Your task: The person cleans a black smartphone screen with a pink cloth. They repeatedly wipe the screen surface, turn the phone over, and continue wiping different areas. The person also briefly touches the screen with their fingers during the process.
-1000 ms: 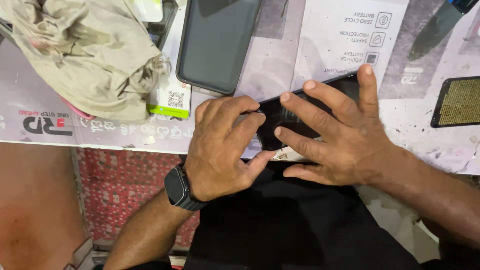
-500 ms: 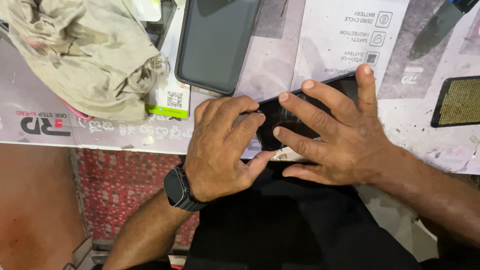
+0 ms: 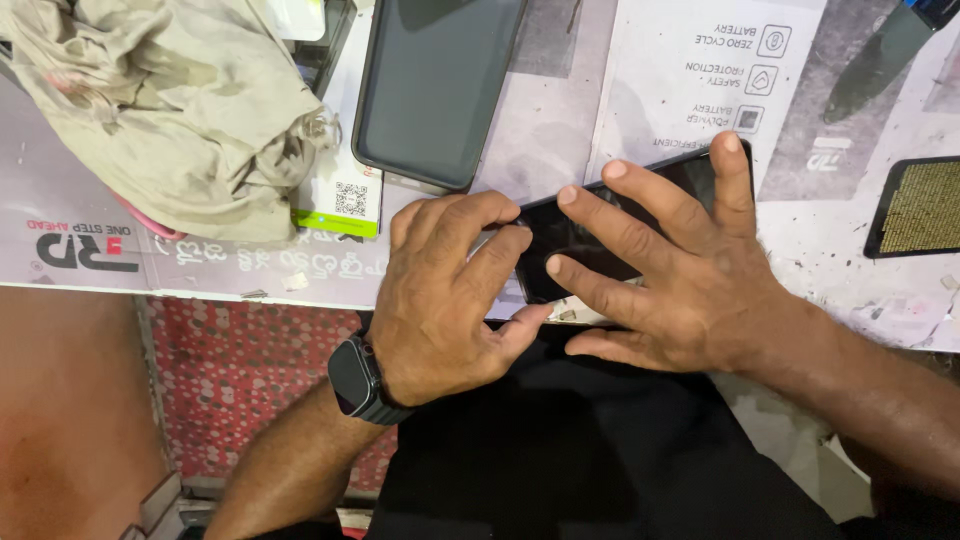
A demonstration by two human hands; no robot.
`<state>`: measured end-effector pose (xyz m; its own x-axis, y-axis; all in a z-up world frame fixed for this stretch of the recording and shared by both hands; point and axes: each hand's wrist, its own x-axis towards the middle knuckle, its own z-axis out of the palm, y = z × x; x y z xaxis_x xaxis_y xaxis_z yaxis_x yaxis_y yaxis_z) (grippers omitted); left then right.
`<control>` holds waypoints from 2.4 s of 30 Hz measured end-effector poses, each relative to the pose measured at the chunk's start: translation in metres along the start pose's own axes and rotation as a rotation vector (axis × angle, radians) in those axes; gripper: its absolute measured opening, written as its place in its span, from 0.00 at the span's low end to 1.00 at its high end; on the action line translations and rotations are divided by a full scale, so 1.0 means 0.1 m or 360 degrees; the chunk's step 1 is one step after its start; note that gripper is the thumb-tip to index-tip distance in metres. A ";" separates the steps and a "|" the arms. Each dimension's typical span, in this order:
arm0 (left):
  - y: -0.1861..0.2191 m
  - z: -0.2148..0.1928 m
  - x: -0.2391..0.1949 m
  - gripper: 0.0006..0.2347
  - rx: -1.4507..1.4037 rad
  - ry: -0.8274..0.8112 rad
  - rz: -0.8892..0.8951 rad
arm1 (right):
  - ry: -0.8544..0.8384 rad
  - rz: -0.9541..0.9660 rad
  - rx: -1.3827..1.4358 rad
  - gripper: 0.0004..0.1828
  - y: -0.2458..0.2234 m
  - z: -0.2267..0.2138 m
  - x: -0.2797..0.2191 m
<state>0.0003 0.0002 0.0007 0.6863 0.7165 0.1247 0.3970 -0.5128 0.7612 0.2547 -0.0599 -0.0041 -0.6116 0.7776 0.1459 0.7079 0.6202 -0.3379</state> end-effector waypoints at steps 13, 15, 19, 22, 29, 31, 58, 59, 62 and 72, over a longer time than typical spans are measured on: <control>-0.03 0.03 -0.07 0.31 -0.0115 0.0235 0.0045 | 0.0955 -0.0085 -0.0137 0.40 0.40 -0.39 -0.64; -0.03 0.06 -0.09 0.30 -0.0157 0.0303 0.0067 | 0.1070 -0.0048 -0.0320 0.40 0.49 -0.33 -0.78; -0.06 0.09 -0.13 0.29 -0.0170 0.0404 0.0123 | 0.1198 0.0009 -0.0418 0.38 0.58 -0.21 -0.91; -0.05 0.14 -0.16 0.27 -0.0182 0.0460 0.0099 | 0.1174 -0.0006 -0.0470 0.38 0.61 -0.24 -0.96; -0.08 0.26 -0.30 0.22 -0.0862 0.0746 -0.0047 | 0.1231 0.0023 -0.0355 0.39 0.68 -0.30 -0.91; -0.09 0.30 -0.33 0.20 -0.0950 0.0855 -0.0056 | 0.1315 0.0120 -0.0245 0.37 0.66 -0.28 -0.89; -0.16 0.33 -0.40 0.18 -0.1134 0.1066 -0.0173 | 0.1580 0.0486 0.0062 0.36 0.58 -0.45 -0.56; -0.16 0.33 -0.39 0.18 -0.1133 0.1067 -0.0162 | 0.1566 0.0484 0.0065 0.36 0.57 -0.48 -0.52; -0.16 0.35 -0.37 0.18 -0.1122 0.1075 -0.0127 | 0.1536 0.0480 0.0078 0.36 0.55 -0.55 -0.42; -0.17 0.35 -0.34 0.17 -0.1025 0.1075 -0.0049 | 0.1496 0.0302 0.0161 0.38 0.65 -0.35 -0.70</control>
<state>-0.0085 -0.0325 -0.0391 0.1012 0.9522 0.2883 -0.1441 -0.2728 0.9512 0.3553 -0.0704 -0.0039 0.0738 0.6562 0.7510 0.7052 0.4982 -0.5045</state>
